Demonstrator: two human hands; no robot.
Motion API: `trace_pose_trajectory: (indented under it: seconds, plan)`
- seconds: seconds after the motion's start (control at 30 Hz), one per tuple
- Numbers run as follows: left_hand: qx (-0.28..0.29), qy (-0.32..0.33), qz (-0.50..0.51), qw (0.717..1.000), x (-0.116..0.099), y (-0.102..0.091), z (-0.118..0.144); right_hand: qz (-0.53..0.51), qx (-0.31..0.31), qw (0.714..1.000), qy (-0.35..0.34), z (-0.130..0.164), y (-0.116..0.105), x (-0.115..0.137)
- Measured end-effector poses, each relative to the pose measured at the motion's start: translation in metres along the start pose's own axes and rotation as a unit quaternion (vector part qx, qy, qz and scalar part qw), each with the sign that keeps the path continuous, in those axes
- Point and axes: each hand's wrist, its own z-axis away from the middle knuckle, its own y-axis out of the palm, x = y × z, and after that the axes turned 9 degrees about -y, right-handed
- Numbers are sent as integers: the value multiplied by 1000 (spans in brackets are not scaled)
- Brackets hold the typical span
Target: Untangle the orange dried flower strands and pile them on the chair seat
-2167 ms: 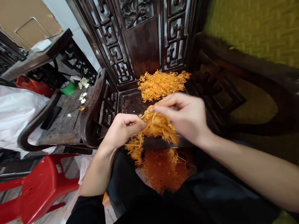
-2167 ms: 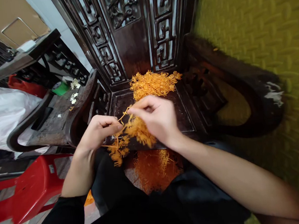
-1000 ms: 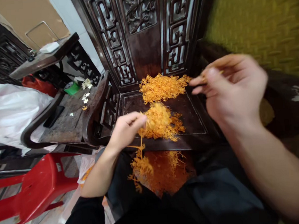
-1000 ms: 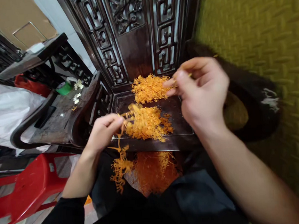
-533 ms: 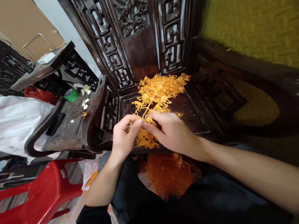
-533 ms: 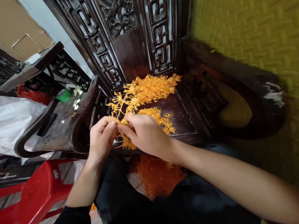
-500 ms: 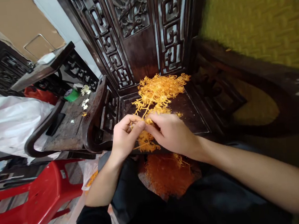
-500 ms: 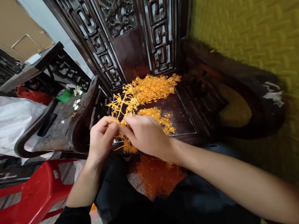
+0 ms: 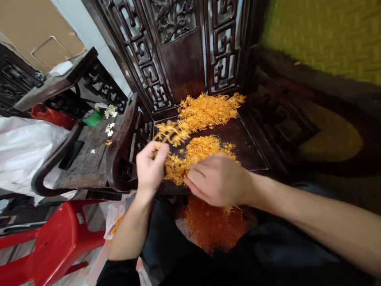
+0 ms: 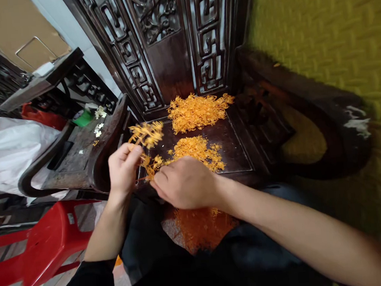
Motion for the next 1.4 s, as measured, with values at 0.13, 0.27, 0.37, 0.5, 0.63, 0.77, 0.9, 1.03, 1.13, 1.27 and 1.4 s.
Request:
trace_pose_trajectory:
  seconds: [0.13, 0.27, 0.37, 0.5, 0.63, 0.77, 0.9, 1.03, 1.13, 1.27, 1.4]
  plan:
    - [-51, 13, 62, 997, 7, -11, -12, -175, -56, 982, 35, 7, 1, -5]
    - [47, -14, 1, 999, 4, -12, -3, -392, -186, 862, 263, 12, 0, -37]
    - [88, -7, -61, 994, 0, -6, 7, -507, -259, 723, 392, 10, -1, -53]
    - [140, 47, -134, 980, -5, 1, 13, -575, -232, 653, 434, 1, -2, -51]
    - [165, 87, -170, 967, -8, 9, 16, -551, -254, 686, 401, -6, 2, -46]
    - [187, 81, -182, 962, -6, 17, 20, -538, -273, 691, 398, -5, 4, -46]
    - [221, 65, -172, 958, -3, 23, 22, -536, -260, 701, 392, -2, 3, -46]
    - [252, 67, -168, 951, -4, 24, 22, -477, -275, 741, 383, -1, 2, -46]
    - [265, 74, -176, 945, -7, 24, 22, -422, -291, 772, 375, 0, 3, -48]
    - [301, 73, -160, 937, -11, 18, 24, -387, -333, 765, 393, 7, -3, -73]
    - [354, -5, -96, 930, -10, 6, 24, -369, -459, 687, 426, 24, -22, -113]
